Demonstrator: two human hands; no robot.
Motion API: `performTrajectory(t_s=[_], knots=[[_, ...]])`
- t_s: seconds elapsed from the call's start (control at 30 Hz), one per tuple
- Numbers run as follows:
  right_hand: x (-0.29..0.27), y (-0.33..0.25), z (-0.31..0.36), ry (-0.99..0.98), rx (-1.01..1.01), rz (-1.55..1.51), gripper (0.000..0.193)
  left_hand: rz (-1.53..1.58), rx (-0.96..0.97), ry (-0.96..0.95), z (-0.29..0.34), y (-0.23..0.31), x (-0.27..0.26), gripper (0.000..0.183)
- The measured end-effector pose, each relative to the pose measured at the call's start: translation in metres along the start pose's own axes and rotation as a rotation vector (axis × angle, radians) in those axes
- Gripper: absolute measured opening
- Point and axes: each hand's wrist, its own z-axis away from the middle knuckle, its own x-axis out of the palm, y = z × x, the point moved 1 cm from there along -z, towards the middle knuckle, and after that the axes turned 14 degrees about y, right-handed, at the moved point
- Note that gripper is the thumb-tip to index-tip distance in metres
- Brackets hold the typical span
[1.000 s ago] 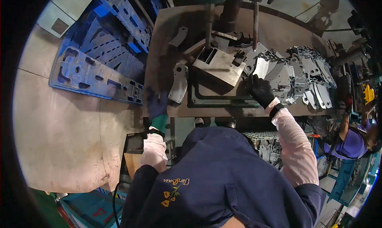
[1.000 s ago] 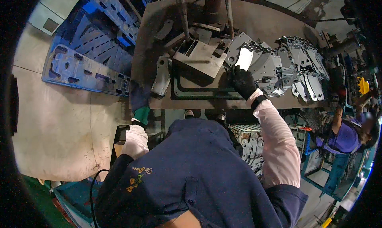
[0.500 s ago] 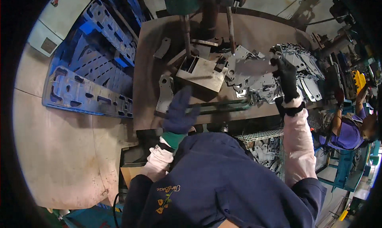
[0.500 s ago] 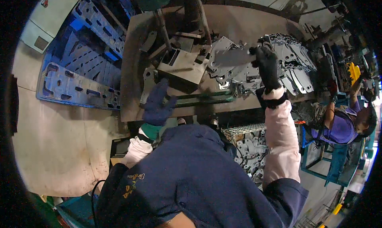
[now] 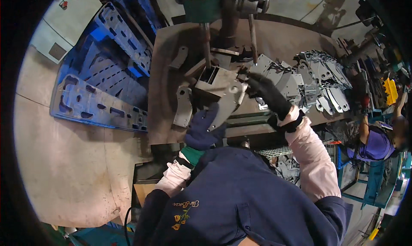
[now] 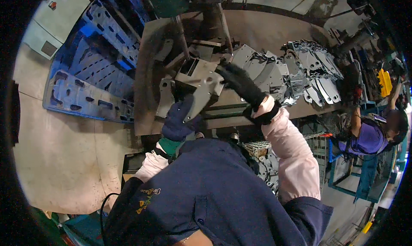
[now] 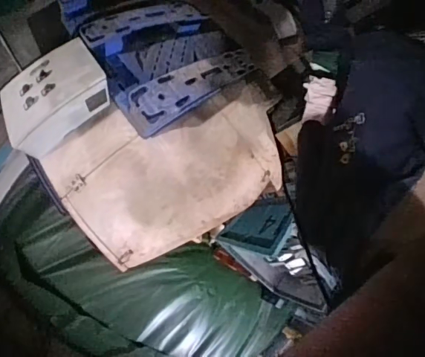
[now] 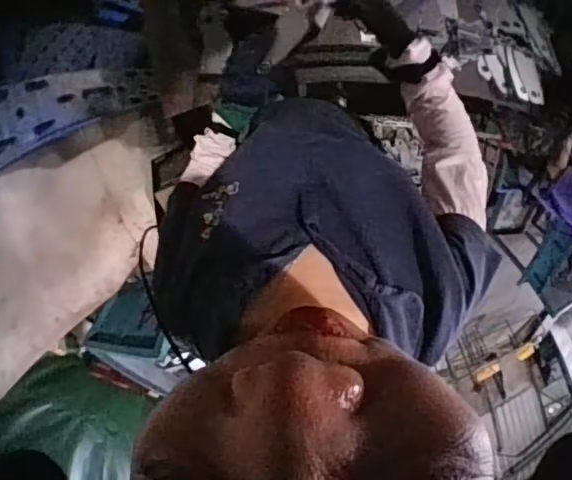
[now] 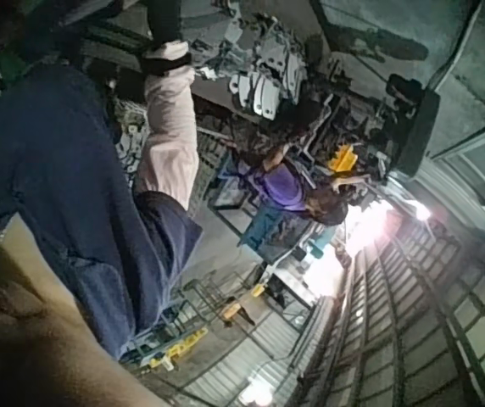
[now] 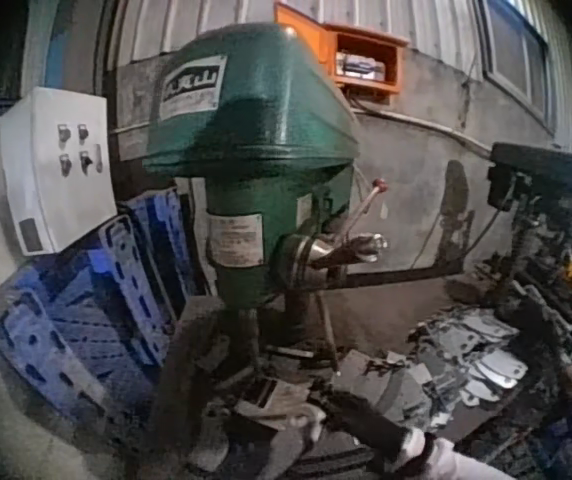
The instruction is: Using a drill press to create holes in small metal brackets.
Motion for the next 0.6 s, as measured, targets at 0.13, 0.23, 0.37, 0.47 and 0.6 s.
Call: performTrajectory(t_s=[0.13,0.23,0.37,0.47,0.6], knots=[[-0.002,-0.088,-0.009,-0.057,-0.052,-0.126,0.054,-0.077,-0.073,0.154,0.015,-0.054,0.013,0.068],[-0.001,-0.156,-0.002,-0.254,0.011,-0.538,0.061,-0.120,-0.107,0.090,-0.005,-0.062,0.009,0.065],[0.007,-0.209,0.005,-0.375,0.127,-0.760,0.064,-0.174,-0.120,0.140,-0.016,-0.066,0.011,0.067],[0.011,-0.226,0.008,-0.416,0.206,-0.832,0.061,-0.284,-0.124,0.151,-0.028,-0.068,0.019,0.069],[0.006,-0.230,0.004,-0.455,0.286,-0.865,0.056,-0.327,-0.155,0.109,-0.039,-0.084,0.033,0.067]])
